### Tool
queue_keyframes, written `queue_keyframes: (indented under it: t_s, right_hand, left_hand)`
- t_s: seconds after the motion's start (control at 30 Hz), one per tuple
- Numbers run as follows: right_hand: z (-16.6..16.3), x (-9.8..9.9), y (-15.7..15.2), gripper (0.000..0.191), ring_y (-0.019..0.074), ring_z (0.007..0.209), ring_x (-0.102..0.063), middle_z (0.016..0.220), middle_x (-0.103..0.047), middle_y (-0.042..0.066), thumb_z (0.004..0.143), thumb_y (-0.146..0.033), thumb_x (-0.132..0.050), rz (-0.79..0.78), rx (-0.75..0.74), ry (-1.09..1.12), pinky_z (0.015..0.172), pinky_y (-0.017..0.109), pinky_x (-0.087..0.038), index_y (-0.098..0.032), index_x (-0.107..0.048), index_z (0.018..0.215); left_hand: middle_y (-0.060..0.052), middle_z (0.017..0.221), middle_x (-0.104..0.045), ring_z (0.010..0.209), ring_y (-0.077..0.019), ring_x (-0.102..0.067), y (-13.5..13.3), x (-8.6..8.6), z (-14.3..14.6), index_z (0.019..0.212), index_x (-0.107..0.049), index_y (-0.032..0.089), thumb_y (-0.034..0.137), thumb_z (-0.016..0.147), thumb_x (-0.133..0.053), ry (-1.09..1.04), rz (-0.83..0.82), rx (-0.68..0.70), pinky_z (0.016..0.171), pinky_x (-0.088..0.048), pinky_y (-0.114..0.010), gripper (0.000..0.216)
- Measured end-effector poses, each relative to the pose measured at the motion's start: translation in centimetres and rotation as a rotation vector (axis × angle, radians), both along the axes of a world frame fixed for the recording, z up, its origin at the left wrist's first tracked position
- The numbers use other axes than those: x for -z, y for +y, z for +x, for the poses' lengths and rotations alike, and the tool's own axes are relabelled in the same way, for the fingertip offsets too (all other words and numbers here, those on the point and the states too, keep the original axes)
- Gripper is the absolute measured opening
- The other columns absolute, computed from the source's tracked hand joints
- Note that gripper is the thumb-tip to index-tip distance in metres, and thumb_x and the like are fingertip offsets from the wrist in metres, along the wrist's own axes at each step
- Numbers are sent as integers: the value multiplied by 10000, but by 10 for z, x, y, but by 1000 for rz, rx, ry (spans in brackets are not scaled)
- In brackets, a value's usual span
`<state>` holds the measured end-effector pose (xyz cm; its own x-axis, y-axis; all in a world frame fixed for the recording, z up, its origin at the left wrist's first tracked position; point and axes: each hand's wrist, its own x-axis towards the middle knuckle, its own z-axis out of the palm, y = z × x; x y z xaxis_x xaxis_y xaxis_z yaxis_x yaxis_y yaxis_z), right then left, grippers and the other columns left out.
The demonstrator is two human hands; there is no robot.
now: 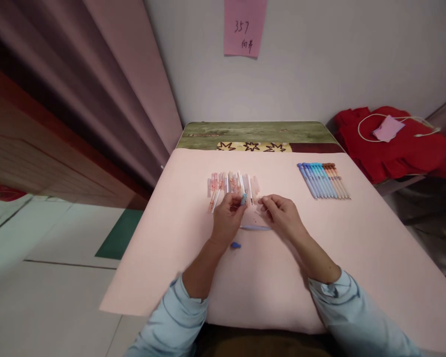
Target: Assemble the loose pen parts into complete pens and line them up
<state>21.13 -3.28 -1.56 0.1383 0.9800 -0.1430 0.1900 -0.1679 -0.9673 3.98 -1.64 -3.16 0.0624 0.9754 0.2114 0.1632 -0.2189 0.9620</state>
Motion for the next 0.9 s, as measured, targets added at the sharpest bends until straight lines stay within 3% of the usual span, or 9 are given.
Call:
queue_keyframes:
  t_s: [0.1,0.2,0.37,0.53,0.73,0.9]
  right_hand:
    - [-6,0,2,387,109,541,-572,716,-676,44,820,-534,-661,-139,-2,445,505,219,-477,-149,-680,857]
    - [-11,-1,3,329,108,558,-613,723,-687,62,826,-466,-701,-244,3,637,524,206,-537,-139,-679,854]
    - [-12,4,2,238,92,506,-601,641,-675,41,770,-354,-789,-308,-25,707,486,166,-538,-135,-701,808]
    - [-19,9,-3,287,78,515,-593,647,-675,27,727,-394,-822,-300,-90,725,463,140,-510,-141,-693,764]
    - [-17,4,-1,155,80,488,-588,662,-688,45,837,-289,-708,-341,-57,748,438,138,-512,-136,-705,809]
    - [-8,-3,2,72,75,525,-623,715,-714,44,798,-201,-732,-329,-61,759,512,145,-555,-140,-711,830]
  left_hand:
    - [-18,845,-674,770,-144,-628,-1,-3,0,907,-666,195,259,836,-662,75,77,50,729,-502,-268,95]
    - [-27,820,-656,755,-148,-601,-2,-6,-1,910,-713,203,267,831,-677,146,150,64,683,-477,-266,108]
    - [-23,810,-648,720,-136,-577,-4,-12,0,933,-739,220,247,814,-700,101,159,127,671,-472,-263,128]
    - [-12,787,-635,704,-128,-579,-6,-16,-1,907,-726,214,259,805,-712,-15,135,172,679,-491,-262,113]
    - [-6,752,-648,654,-114,-584,-5,-16,0,904,-702,190,320,795,-729,-198,-34,68,640,-485,-246,172]
    - [33,640,-576,555,-87,-517,-1,-13,0,857,-677,184,317,773,-738,-287,-119,0,544,-440,-217,169]
